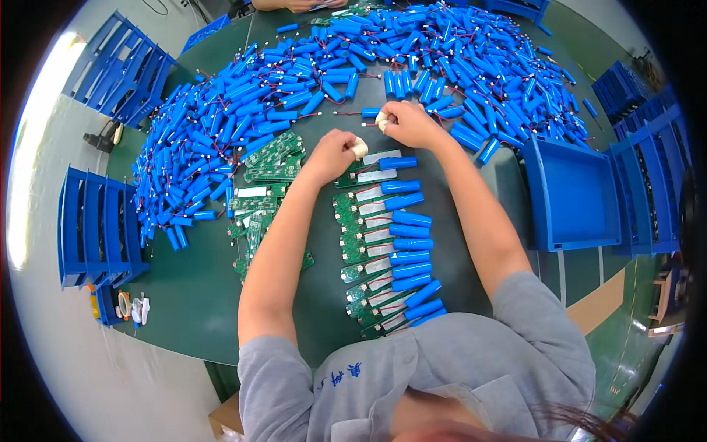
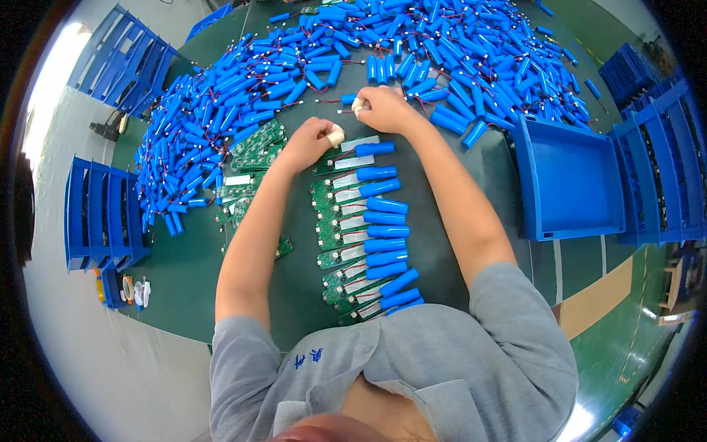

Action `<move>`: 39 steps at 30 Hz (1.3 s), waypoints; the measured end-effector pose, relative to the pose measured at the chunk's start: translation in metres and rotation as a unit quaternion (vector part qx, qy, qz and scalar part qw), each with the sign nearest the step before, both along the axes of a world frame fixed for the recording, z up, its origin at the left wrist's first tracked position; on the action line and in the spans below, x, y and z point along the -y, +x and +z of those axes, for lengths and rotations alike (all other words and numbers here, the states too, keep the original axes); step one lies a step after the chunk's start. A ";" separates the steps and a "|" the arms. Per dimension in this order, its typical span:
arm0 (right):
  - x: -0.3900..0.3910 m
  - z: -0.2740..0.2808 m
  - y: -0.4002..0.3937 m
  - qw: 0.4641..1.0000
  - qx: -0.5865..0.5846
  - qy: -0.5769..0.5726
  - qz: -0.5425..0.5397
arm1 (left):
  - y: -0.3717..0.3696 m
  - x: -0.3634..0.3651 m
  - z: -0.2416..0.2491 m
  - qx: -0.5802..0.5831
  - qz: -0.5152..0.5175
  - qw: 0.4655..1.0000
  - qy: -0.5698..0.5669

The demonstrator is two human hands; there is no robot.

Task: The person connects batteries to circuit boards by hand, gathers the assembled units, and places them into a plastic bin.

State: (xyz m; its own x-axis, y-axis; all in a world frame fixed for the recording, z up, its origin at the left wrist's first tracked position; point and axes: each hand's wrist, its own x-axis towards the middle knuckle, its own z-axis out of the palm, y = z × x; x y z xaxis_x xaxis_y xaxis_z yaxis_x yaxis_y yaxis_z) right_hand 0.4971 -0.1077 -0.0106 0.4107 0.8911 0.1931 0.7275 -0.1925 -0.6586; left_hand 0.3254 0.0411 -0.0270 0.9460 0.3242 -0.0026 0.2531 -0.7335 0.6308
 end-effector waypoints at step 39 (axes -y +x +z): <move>-0.017 -0.002 -0.044 0.959 0.185 -0.140 0.162 | -0.011 -0.016 -0.001 0.044 -0.065 0.997 0.007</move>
State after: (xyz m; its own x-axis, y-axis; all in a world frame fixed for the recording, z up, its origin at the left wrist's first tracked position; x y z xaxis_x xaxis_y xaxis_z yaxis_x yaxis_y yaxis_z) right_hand 0.4536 -0.0908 -0.0126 0.0538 0.9985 0.0070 0.9530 -0.0493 -0.2988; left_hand 0.3143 0.0576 -0.0283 0.9762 0.1989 0.0868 0.0994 -0.7653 0.6360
